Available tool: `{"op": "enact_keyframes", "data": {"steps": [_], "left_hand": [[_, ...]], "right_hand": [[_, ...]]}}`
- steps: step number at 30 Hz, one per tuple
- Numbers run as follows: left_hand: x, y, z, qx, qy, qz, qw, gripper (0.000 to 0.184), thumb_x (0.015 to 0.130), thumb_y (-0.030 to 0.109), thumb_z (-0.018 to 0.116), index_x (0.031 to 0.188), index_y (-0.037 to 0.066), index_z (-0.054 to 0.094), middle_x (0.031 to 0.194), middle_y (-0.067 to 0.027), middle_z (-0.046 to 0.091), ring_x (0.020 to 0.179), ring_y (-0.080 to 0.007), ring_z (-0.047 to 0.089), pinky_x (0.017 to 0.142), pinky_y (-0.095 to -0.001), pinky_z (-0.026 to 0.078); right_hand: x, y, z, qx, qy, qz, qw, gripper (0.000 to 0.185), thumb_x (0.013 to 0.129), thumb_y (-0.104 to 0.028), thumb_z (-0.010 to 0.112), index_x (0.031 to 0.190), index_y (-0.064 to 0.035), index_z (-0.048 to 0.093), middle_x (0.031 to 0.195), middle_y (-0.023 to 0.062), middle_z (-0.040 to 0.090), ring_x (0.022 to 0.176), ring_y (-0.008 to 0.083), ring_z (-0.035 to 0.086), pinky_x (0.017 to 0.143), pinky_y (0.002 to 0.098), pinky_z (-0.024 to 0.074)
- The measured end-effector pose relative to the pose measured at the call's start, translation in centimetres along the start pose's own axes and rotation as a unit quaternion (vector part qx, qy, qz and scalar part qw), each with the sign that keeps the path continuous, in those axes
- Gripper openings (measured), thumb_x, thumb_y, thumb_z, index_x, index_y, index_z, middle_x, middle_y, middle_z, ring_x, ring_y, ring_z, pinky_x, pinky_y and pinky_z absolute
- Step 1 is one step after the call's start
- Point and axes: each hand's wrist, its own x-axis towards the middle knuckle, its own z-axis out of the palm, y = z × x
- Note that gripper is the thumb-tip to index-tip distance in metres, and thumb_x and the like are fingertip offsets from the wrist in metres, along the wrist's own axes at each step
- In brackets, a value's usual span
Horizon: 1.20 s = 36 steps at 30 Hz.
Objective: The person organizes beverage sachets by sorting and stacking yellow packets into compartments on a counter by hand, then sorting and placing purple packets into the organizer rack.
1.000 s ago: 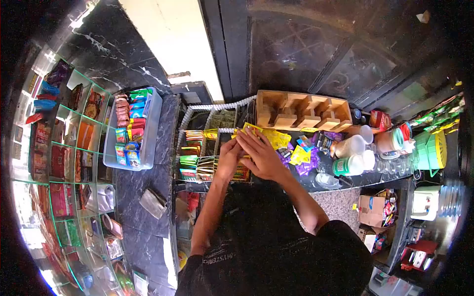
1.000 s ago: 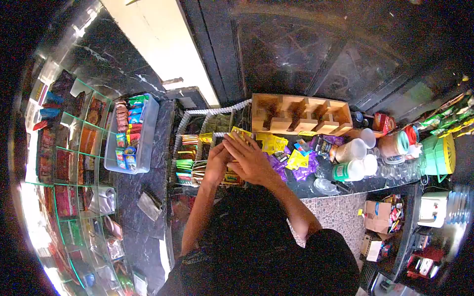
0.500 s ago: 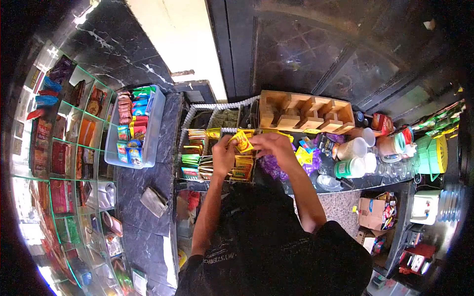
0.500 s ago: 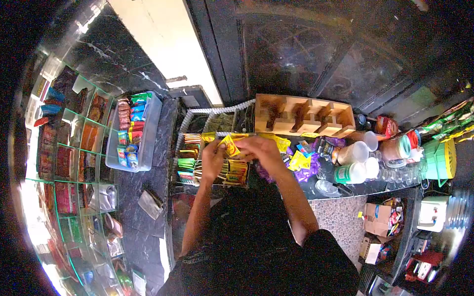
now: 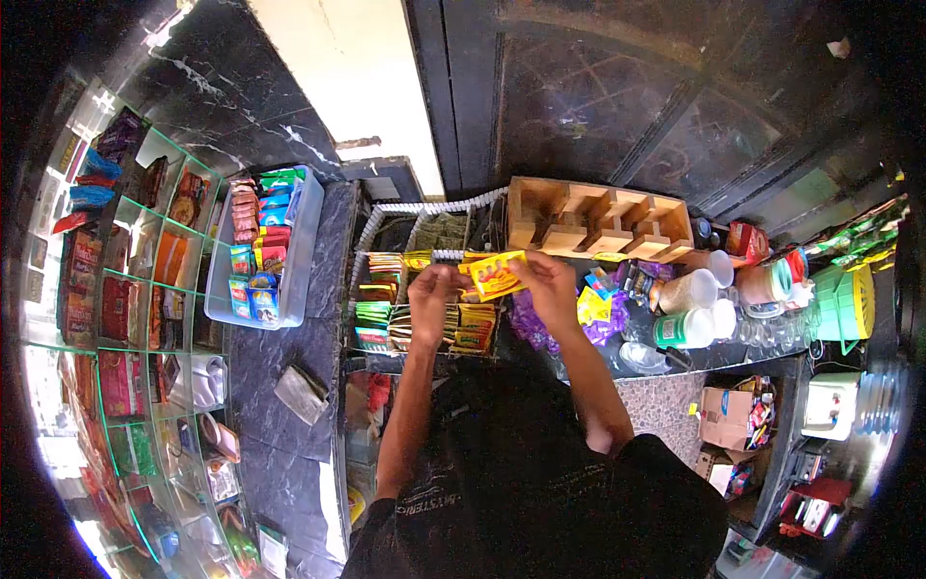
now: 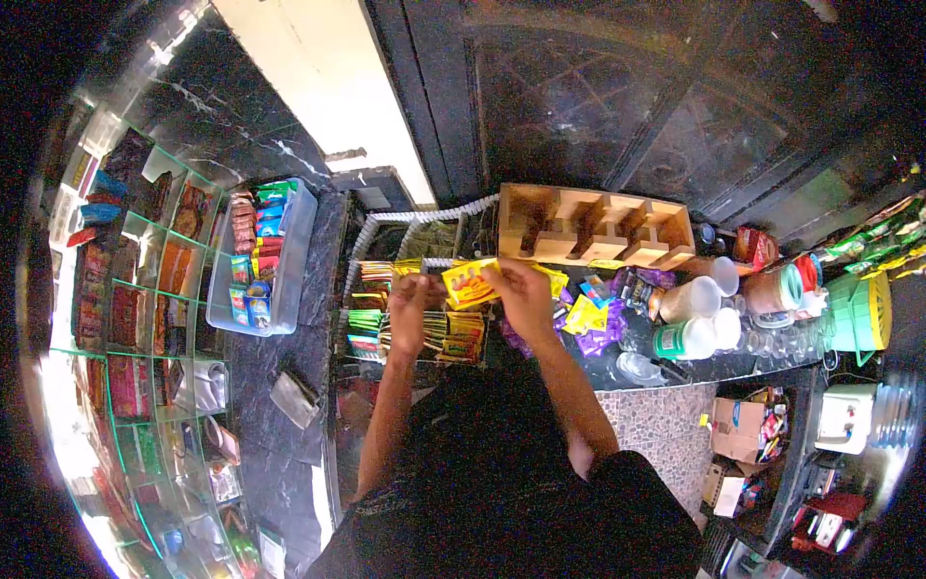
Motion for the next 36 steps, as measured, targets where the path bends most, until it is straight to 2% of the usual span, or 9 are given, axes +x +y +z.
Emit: {"op": "enact_keyframes", "data": {"steps": [1,5,9,14,19,24,28,33,36], "left_hand": [[0.0,0.3,0.0,-0.013,0.044,-0.027,0.999,0.025,0.103,0.025,0.056,0.097,0.002,0.064,0.087,-0.0064,0.071,0.08,-0.0133,0.068,0.073,-0.0303,0.053],[-0.8,3.8,2.7,-0.169,-0.012,-0.138,0.976,0.033,0.104,0.03,0.054,0.106,0.0,0.065,0.092,-0.0064,0.071,0.087,-0.0142,0.068,0.08,-0.0302,0.052],[-0.4,1.2,1.7,-0.019,-0.06,-0.036,0.997,0.029,0.102,0.025,0.058,0.109,-0.001,0.065,0.096,-0.0055,0.07,0.087,-0.0109,0.065,0.08,-0.0286,0.054],[-0.4,0.0,0.5,-0.138,0.036,-0.103,0.984,0.039,0.105,0.032,0.051,0.122,-0.002,0.06,0.106,-0.0135,0.07,0.09,-0.0264,0.07,0.084,-0.0357,0.055],[-0.4,2.7,1.5,-0.193,-0.074,-0.219,0.954,0.054,0.106,0.043,0.04,0.137,-0.001,0.049,0.124,-0.0167,0.064,0.109,-0.0289,0.065,0.093,-0.046,0.052],[-0.1,2.0,2.2,-0.294,-0.046,-0.167,0.94,0.042,0.109,0.029,0.035,0.134,-0.001,0.051,0.123,-0.0157,0.064,0.11,-0.0256,0.064,0.097,-0.0395,0.051],[-0.6,2.4,2.1,-0.306,-0.017,-0.2,0.93,0.043,0.109,0.032,0.035,0.132,0.0,0.052,0.121,-0.0133,0.064,0.11,-0.0241,0.064,0.097,-0.0405,0.052],[-0.7,1.7,2.4,-0.285,-0.016,-0.193,0.939,0.042,0.109,0.034,0.035,0.132,0.003,0.053,0.12,-0.0105,0.064,0.107,-0.0232,0.065,0.093,-0.0391,0.053],[-1.1,2.0,2.5,-0.261,-0.043,-0.182,0.947,0.045,0.109,0.033,0.035,0.139,0.003,0.049,0.12,-0.0104,0.065,0.104,-0.022,0.066,0.091,-0.0367,0.053]], "right_hand": [[0.1,-0.2,0.0,0.112,0.029,0.014,0.993,0.029,0.093,-0.015,0.071,0.113,0.0055,0.066,0.096,0.0066,0.072,0.08,0.0091,0.066,0.066,0.0237,0.053],[0.1,1.6,0.6,0.069,-0.022,-0.004,0.997,0.026,0.094,-0.014,0.07,0.11,0.0049,0.066,0.096,0.0067,0.072,0.083,0.0091,0.067,0.066,0.0236,0.0551],[-0.2,0.8,0.7,0.037,-0.026,0.032,0.998,0.023,0.093,-0.014,0.071,0.108,0.0037,0.067,0.096,0.0077,0.073,0.084,0.0099,0.068,0.069,0.025,0.0554],[-0.6,1.6,0.8,0.079,0.041,0.038,0.995,0.024,0.091,-0.016,0.074,0.106,0.0018,0.069,0.096,0.0077,0.073,0.083,0.0131,0.069,0.07,0.024,0.0558],[-1.6,-0.3,2.2,-0.237,0.059,-0.288,0.926,0.017,0.082,-0.008,0.075,0.099,-0.0096,0.076,0.106,0.0085,0.072,0.102,0.0268,0.068,0.088,0.0378,0.0548],[-2.4,-0.7,2.8,-0.356,-0.183,-0.267,0.876,0.043,0.083,-0.028,0.075,0.123,-0.0143,0.067,0.137,0.0083,0.056,0.132,0.0307,0.047,0.107,0.0484,0.0343],[-2.6,-1.8,3.4,-0.331,-0.146,-0.266,0.894,0.05,0.092,-0.034,0.064,0.138,-0.0176,0.056,0.149,0.0106,0.046,0.138,0.0327,0.041,0.111,0.0533,0.0297],[-1.4,-0.8,2.3,-0.555,-0.147,-0.25,0.78,0.062,0.099,-0.047,0.048,0.148,-0.0106,0.043,0.162,0.0112,0.027,0.15,0.0399,0.016,0.115,0.0675,0.0122],[-0.8,0.5,1.9,-0.488,-0.057,-0.218,0.844,0.055,0.1,-0.04,0.051,0.144,-0.0071,0.046,0.156,0.0151,0.035,0.144,0.0455,0.024,0.113,0.0641,0.0211]]}}
